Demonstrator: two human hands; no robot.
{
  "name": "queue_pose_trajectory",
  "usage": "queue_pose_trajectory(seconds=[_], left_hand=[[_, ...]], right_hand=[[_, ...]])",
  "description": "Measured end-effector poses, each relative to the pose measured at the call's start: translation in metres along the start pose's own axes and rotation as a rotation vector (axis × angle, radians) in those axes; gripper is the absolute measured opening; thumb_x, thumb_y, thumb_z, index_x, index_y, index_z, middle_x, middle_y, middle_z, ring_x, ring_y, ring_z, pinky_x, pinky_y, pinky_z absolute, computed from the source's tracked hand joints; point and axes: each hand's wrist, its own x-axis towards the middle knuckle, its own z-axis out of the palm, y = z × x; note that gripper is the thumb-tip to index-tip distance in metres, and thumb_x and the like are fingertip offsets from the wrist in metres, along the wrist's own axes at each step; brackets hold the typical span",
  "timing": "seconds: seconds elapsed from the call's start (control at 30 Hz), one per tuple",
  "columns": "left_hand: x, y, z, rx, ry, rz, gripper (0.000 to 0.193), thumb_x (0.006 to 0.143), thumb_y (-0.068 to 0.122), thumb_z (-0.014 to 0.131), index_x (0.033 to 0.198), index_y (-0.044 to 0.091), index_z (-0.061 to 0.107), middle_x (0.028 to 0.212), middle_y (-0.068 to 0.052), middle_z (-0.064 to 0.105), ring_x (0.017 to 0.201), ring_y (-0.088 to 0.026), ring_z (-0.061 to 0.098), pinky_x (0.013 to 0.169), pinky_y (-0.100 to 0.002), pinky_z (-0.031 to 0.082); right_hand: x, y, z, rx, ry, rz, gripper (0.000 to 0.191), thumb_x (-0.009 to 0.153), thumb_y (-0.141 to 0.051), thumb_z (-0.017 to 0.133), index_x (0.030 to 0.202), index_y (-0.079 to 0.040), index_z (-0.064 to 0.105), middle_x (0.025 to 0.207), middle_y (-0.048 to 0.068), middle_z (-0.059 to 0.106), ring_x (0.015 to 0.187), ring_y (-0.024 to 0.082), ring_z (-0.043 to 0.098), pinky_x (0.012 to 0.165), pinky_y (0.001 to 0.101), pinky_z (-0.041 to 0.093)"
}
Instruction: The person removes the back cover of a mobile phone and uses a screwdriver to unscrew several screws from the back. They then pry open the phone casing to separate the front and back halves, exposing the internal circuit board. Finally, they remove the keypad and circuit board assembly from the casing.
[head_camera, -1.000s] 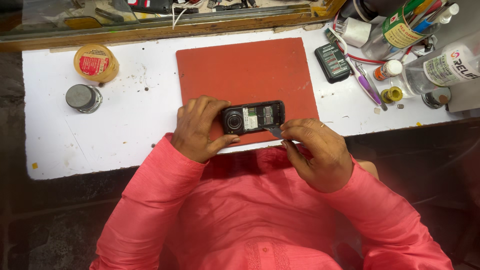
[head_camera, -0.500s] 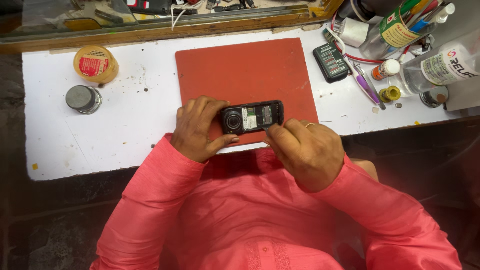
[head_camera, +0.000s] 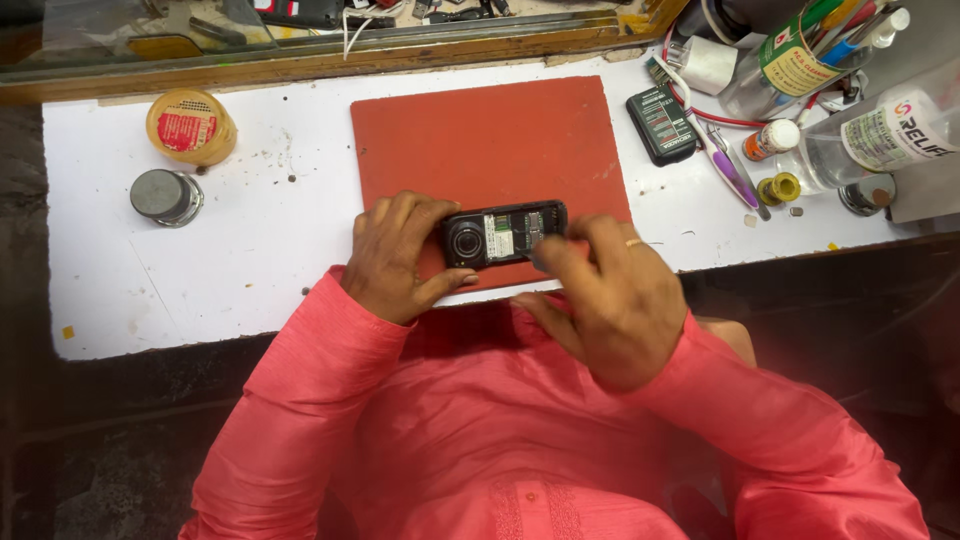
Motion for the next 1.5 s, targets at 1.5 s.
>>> queue_pose_trajectory(seconds=[1.5], left_hand=[[0.018,0.033,0.013,-0.042,-0.153,0.007,0.033,0.080,0.029,0.086,0.104,0.012,0.071,0.102,-0.007,0.062,0.101,-0.029,0.062,0.082,-0.045,0.046]], right_hand=[[-0.034,0.041,0.001,0.464,0.304,0.105,0.019,0.092,0.014,0.070,0.105,0.002,0.063,0.116,0.017,0.069,0.103,0.022,0.073,0.081,0.0270,0.062]])
